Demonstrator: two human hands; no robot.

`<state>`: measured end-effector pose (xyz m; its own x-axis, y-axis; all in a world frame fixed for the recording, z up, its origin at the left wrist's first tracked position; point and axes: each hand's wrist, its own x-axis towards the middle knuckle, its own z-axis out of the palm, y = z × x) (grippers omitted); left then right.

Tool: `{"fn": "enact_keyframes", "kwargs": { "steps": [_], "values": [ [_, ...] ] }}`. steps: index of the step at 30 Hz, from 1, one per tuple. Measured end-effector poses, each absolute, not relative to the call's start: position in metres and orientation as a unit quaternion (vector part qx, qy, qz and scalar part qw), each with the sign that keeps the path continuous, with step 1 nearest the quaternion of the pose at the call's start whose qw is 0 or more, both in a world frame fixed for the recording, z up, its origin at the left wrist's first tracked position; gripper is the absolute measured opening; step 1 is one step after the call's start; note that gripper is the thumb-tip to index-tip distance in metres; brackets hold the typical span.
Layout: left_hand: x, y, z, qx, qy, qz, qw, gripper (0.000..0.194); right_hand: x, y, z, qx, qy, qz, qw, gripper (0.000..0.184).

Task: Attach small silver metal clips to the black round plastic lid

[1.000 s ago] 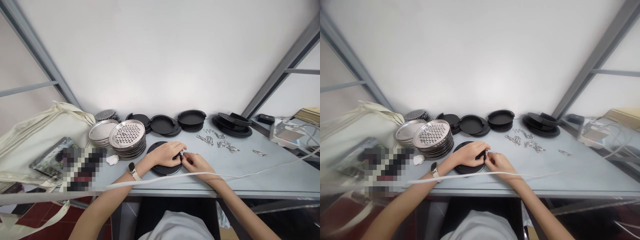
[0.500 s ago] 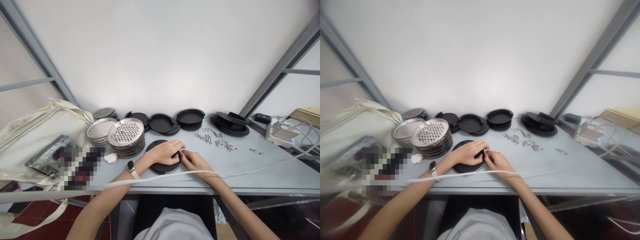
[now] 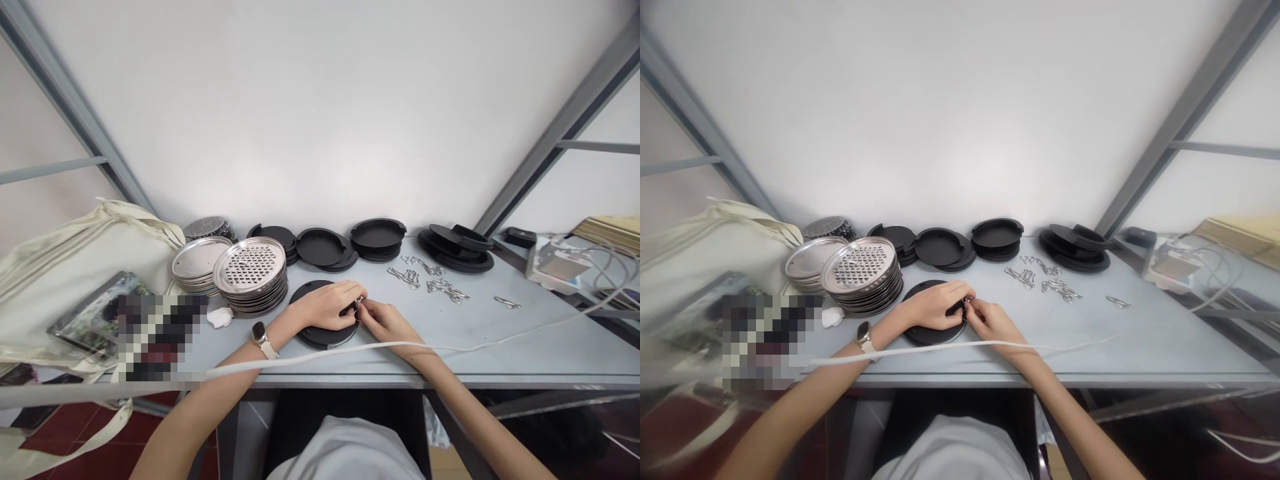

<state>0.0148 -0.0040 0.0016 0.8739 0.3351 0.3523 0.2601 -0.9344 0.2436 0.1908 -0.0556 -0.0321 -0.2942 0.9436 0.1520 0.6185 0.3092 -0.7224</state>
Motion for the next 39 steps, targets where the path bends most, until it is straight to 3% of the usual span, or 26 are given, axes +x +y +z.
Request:
{"fn": "enact_keyframes", "kwargs": {
  "steps": [19,30,39],
  "values": [
    [0.013,-0.005,0.002,0.964,0.157,0.198,0.078,0.024,0.191,-0.053,-0.042,-0.528,-0.794,0.126,0.272,0.033],
    [0.014,-0.002,-0.003,0.964,0.169,0.195,0.061,0.027,0.188,-0.054,-0.045,-0.538,-0.802,-0.111,0.236,0.031],
    [0.014,-0.002,-0.002,0.965,0.174,0.185,0.067,0.022,0.191,-0.055,-0.043,-0.555,-0.804,-0.04,0.207,0.022]
  ]
}}
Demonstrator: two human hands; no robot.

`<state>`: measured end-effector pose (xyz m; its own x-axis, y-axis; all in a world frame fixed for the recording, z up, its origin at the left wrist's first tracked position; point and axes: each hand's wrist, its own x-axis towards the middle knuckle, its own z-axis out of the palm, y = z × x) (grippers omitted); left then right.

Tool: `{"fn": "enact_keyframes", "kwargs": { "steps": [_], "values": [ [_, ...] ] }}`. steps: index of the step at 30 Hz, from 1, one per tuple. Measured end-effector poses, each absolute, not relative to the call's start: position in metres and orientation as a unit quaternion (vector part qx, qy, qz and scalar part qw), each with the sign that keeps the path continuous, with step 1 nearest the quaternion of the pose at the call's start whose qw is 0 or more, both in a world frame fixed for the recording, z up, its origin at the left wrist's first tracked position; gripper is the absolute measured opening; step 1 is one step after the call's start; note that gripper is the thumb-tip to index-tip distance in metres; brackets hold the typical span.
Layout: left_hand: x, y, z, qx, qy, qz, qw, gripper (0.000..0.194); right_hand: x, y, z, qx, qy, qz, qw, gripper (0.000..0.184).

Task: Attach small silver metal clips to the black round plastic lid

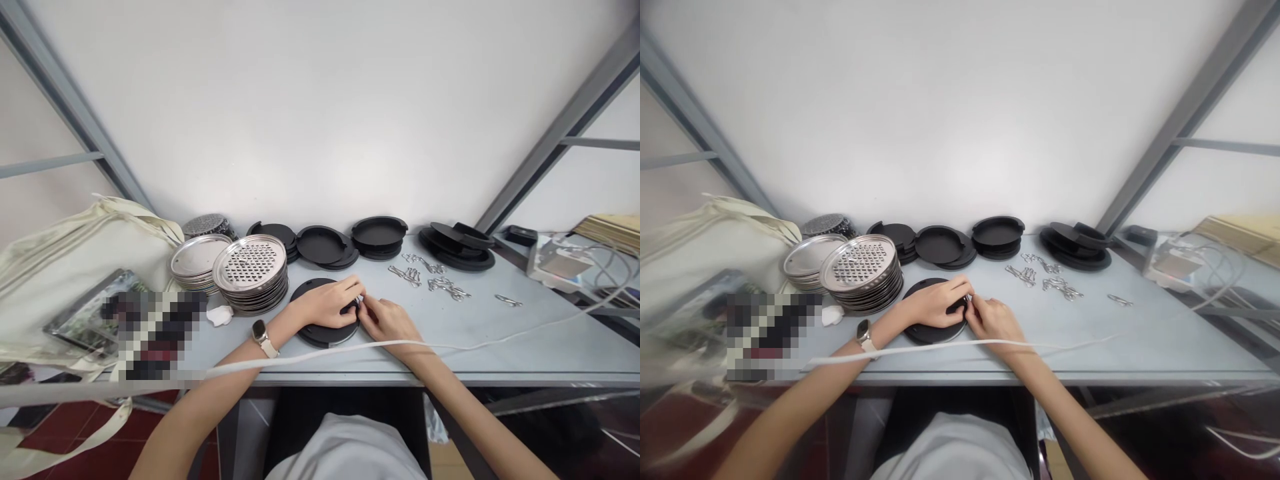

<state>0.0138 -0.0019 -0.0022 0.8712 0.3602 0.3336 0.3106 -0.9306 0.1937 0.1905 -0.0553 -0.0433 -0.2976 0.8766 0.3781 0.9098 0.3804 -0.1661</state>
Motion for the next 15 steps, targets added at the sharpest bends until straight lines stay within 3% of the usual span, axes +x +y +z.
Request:
{"fn": "enact_keyframes", "kwargs": {
  "steps": [15],
  "values": [
    [0.0148,-0.0032,0.0,0.963,0.158,0.205,0.075,0.029,0.1892,-0.0568,-0.0347,-0.553,-0.784,0.13,0.249,0.028]
  ]
}}
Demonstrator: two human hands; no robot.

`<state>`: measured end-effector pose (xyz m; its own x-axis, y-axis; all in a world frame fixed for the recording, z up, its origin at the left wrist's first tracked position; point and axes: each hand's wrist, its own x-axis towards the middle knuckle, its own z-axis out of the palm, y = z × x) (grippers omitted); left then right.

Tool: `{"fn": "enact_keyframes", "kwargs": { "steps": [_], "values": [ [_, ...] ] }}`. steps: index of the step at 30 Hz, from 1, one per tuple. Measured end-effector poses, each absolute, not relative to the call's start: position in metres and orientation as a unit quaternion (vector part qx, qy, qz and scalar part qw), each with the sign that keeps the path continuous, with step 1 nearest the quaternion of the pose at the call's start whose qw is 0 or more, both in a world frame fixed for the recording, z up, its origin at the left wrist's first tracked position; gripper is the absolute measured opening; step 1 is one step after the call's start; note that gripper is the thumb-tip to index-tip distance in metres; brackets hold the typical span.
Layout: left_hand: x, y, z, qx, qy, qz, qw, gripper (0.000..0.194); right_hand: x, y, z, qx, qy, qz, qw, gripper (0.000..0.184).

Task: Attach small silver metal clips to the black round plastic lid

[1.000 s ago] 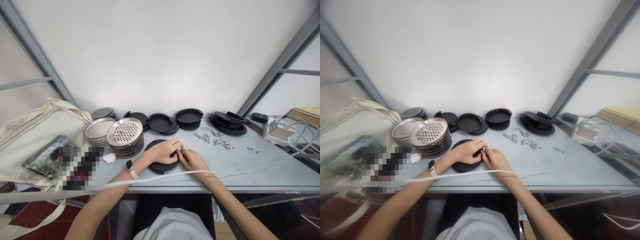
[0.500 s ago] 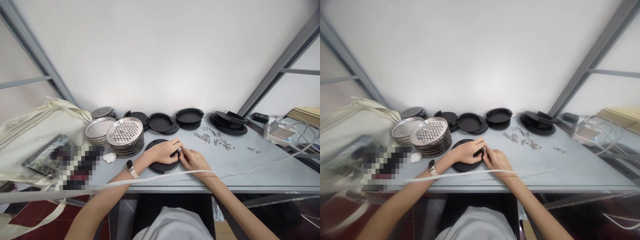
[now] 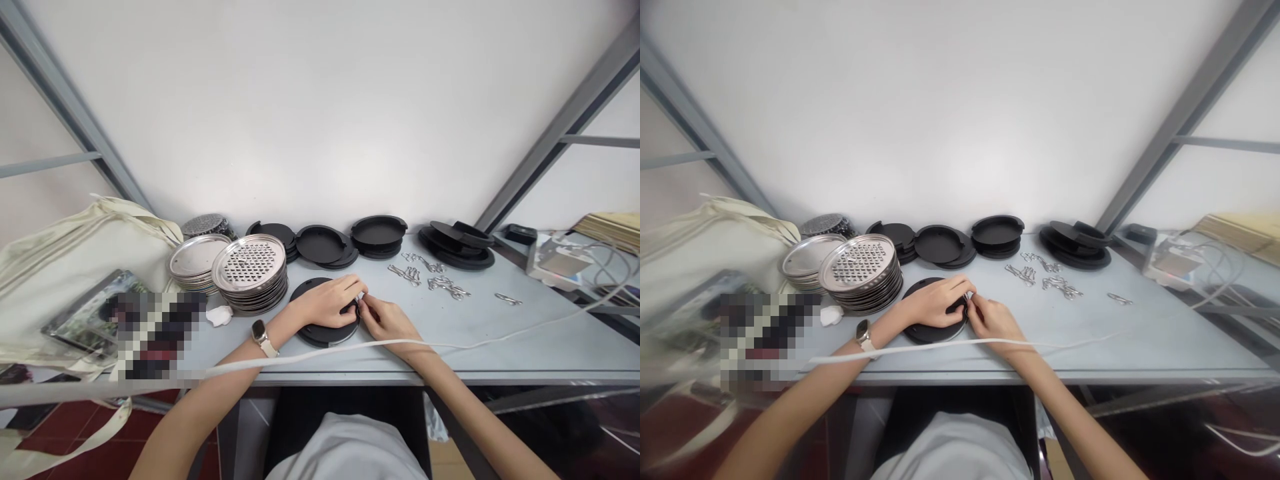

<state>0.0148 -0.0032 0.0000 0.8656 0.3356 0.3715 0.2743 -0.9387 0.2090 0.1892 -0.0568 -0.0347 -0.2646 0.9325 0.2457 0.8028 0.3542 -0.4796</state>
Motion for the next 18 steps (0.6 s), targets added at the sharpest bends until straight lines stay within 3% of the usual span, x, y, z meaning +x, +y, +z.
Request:
{"fn": "enact_keyframes", "kwargs": {
  "steps": [18],
  "values": [
    [0.0153,-0.0029,0.0008,0.965,0.144,0.205,0.081,0.03,0.1908,-0.0559,-0.0329,-0.552,-0.778,0.168,0.248,0.033]
  ]
}}
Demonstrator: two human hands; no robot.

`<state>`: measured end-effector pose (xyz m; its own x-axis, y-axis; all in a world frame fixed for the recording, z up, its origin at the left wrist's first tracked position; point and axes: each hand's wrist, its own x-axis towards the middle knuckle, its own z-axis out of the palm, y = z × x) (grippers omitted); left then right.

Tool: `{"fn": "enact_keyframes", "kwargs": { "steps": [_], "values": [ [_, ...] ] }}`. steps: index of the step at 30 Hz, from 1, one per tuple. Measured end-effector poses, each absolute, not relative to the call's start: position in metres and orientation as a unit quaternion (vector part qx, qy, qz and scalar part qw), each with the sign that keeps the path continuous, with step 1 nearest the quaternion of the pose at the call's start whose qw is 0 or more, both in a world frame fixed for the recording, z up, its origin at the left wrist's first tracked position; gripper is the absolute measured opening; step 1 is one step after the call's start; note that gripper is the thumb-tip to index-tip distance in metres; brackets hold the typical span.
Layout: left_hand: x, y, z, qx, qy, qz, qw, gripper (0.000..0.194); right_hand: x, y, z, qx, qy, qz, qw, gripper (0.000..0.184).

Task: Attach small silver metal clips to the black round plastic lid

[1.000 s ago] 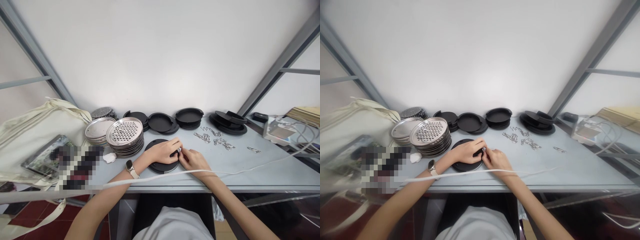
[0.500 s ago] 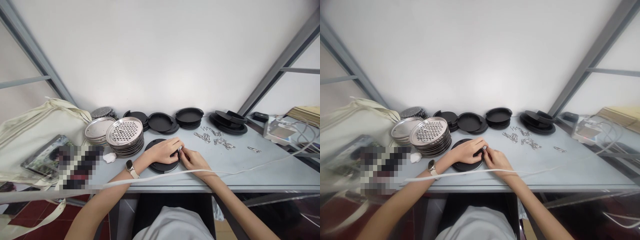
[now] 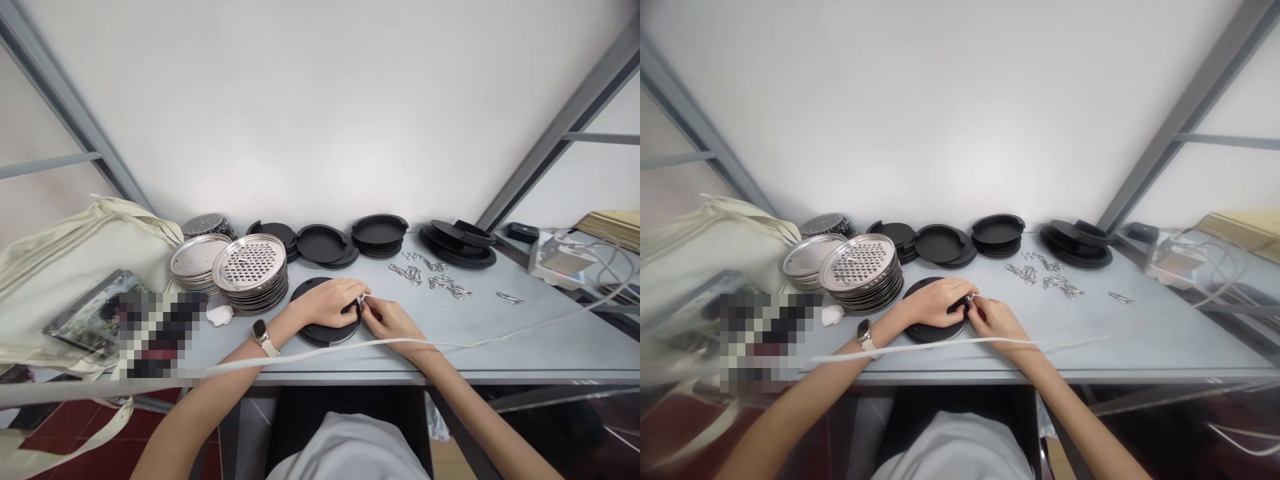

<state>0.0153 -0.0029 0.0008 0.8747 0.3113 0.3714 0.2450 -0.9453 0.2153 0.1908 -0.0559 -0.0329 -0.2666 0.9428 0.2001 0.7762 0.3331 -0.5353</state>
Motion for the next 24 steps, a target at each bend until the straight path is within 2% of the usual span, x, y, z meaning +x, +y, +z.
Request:
{"fn": "enact_keyframes", "kwargs": {
  "steps": [16,24],
  "values": [
    [0.0158,-0.0028,0.0007,0.965,0.137,0.196,0.106,0.029,0.1915,-0.0548,-0.0329,-0.564,-0.781,0.161,0.214,0.036],
    [0.0169,-0.0018,-0.0018,0.963,0.137,0.201,0.115,0.034,0.192,-0.0579,-0.0275,-0.542,-0.791,0.169,0.227,0.038]
  ]
}}
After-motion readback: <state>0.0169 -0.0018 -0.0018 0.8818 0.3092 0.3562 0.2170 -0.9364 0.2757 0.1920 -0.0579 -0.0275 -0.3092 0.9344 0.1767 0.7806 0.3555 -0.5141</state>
